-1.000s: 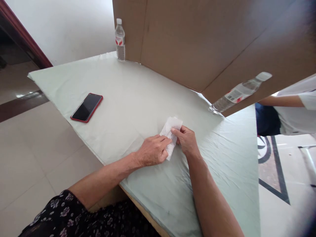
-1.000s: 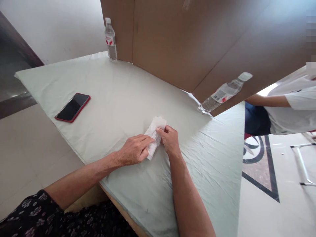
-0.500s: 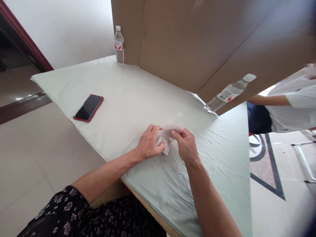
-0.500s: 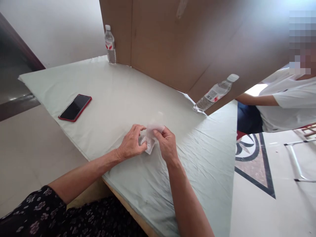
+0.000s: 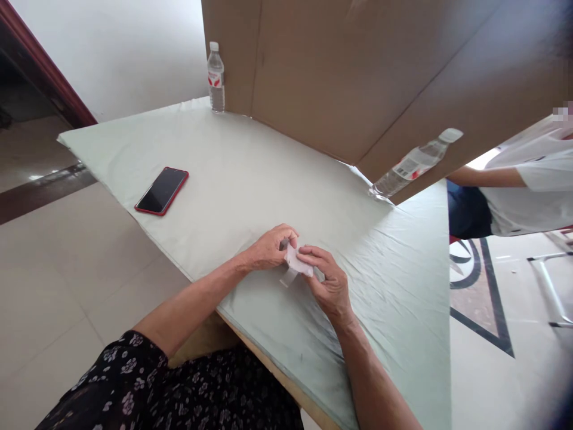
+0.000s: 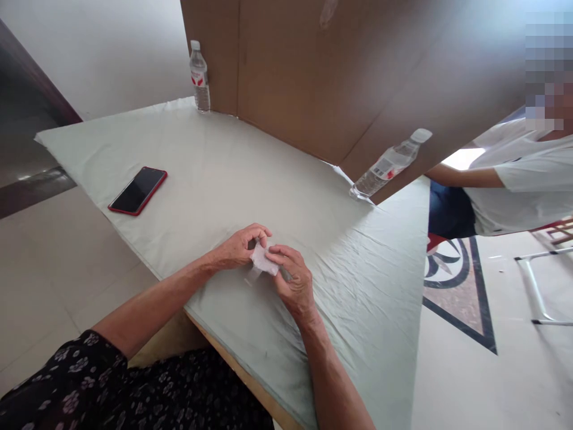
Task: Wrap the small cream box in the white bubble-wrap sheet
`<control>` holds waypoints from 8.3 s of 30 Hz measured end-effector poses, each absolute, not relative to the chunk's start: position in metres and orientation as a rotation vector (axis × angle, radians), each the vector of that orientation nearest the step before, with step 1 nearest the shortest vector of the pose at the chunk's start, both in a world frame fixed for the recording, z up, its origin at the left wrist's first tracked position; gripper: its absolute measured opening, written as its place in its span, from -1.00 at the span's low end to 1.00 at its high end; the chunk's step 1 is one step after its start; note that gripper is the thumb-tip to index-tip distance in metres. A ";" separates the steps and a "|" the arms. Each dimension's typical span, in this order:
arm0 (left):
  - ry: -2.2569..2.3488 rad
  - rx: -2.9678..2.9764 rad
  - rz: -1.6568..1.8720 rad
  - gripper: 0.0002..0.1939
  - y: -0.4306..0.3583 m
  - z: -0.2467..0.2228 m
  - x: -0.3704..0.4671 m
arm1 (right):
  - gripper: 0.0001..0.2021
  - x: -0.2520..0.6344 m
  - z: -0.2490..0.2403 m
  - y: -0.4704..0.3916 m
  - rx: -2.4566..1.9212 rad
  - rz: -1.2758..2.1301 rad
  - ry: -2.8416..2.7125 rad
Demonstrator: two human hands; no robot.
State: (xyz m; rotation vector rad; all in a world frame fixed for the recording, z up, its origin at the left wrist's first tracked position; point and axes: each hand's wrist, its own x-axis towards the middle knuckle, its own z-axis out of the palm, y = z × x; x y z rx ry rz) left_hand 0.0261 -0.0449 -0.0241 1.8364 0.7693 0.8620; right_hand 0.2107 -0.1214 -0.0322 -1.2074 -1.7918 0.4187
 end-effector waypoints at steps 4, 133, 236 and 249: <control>0.709 1.861 0.727 -0.88 -0.042 -0.017 0.014 | -0.69 0.210 -0.043 -0.123 -1.127 0.216 -1.913; 0.970 1.870 0.658 -0.16 -0.046 -0.012 0.009 | -0.27 0.218 -0.058 -0.088 -1.415 0.720 -1.682; 0.839 1.122 0.783 -0.52 -0.031 -0.026 0.022 | -0.62 0.215 0.016 -0.045 -1.721 0.403 -1.537; 1.076 1.888 0.938 -0.69 -0.046 -0.022 0.026 | -0.72 0.234 -0.027 -0.074 -1.643 0.731 -1.322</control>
